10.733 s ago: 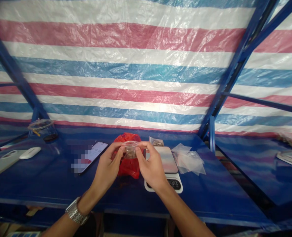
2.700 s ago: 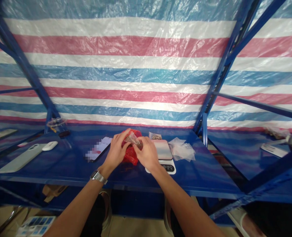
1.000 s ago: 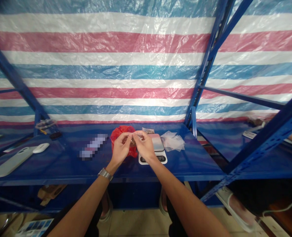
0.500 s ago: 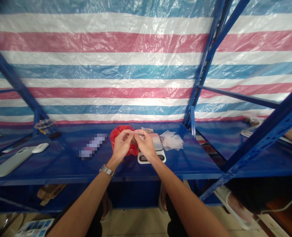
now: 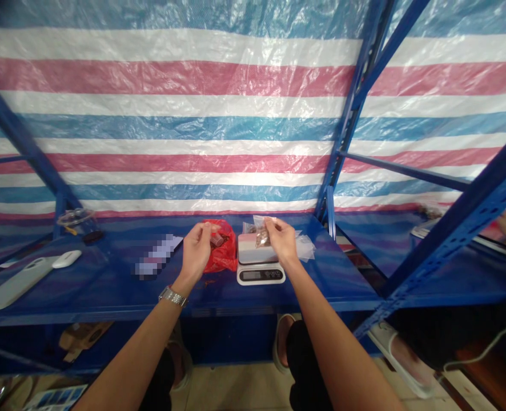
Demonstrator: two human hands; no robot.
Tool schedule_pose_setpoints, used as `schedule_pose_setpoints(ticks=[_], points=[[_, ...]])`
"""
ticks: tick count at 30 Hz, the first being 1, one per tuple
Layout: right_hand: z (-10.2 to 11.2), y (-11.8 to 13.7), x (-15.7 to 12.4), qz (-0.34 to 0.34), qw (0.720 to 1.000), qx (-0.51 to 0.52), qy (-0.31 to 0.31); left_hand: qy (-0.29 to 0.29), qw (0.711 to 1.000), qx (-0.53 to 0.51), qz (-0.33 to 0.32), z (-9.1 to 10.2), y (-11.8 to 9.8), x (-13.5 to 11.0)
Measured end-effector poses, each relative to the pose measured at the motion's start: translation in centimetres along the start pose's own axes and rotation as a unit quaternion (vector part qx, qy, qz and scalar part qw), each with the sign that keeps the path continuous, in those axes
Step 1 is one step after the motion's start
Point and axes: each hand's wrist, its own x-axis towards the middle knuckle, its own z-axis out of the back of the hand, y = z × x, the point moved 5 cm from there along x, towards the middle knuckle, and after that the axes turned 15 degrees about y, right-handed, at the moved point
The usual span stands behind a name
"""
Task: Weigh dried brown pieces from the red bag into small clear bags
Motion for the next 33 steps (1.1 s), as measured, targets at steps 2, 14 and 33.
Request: schedule_pose_setpoints(ticks=[2,14,33], points=[[0.7,-1.1,0.3,-0.016,0.997,-0.076,0.005,-0.034,0.999,0.035,0.011,1.1,0.0,-0.2],[-2.7,2.5,-1.4,0.097,0.876,-0.470,-0.054,-0.053,0.893,0.446,0.032,3.9,0.1,-0.9],[-4.9,-0.7,12.0,-0.084,0.750,-0.567,0.330,-0.082,0.904,0.417,0.047,5.1,0.6,0.4]])
